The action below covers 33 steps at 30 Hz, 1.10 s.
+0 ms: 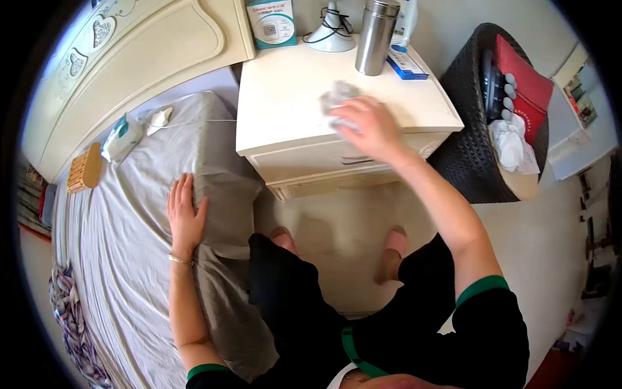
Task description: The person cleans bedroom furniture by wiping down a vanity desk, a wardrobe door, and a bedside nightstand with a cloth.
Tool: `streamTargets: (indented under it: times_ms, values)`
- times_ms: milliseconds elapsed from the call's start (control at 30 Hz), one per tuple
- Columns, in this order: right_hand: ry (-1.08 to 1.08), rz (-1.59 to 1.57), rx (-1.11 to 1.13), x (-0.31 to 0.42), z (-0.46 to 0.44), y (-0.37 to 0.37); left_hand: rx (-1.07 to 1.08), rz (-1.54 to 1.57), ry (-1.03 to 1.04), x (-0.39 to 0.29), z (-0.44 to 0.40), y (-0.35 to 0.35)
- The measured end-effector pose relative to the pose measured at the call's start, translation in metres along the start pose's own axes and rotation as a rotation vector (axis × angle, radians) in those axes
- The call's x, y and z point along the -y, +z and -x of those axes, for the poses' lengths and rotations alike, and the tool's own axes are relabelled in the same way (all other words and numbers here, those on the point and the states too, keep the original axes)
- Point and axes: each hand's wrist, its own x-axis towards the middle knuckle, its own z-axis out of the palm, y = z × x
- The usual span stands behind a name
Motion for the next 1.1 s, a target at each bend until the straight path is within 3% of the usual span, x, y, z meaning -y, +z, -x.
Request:
streamTargets:
  times_ms: [233, 300, 467, 667, 767, 833, 900, 1000, 1100]
  values:
    - [0.469, 0.455, -0.196, -0.106, 0.105, -0.092, -0.034, -0.066, -0.028, -0.007, 0.001, 0.001]
    - [0.553, 0.519, -0.101, -0.096, 0.090, -0.085, -0.044, -0.059, -0.076, -0.006, 0.001, 0.002]
    - [0.150, 0.259, -0.050, 0.006, 0.003, -0.002, -0.058, -0.029, -0.040, -0.008, -0.001, 0.001]
    - [-0.094, 0.056, -0.033, 0.135, -0.099, 0.108, -0.053, -0.024, -0.036, -0.008, -0.001, 0.000]
    - [-0.111, 0.011, 0.012, 0.131, -0.110, 0.110, -0.049, 0.001, -0.016, -0.005, 0.000, -0.001]
    - [-0.244, -0.108, -0.028, 0.100, -0.096, 0.091, -0.055, 0.037, -0.025, -0.001, 0.002, 0.000]
    - [-0.100, -0.089, 0.056, 0.080, -0.074, 0.054, -0.049, 0.004, -0.017, -0.001, 0.002, 0.001]
    - [-0.110, 0.003, 0.085, 0.060, -0.055, 0.036, -0.053, -0.027, -0.033, -0.006, 0.000, 0.001]
    - [-0.172, -0.045, 0.070, 0.085, -0.071, 0.053, -0.053, -0.047, -0.032, -0.007, -0.003, 0.005]
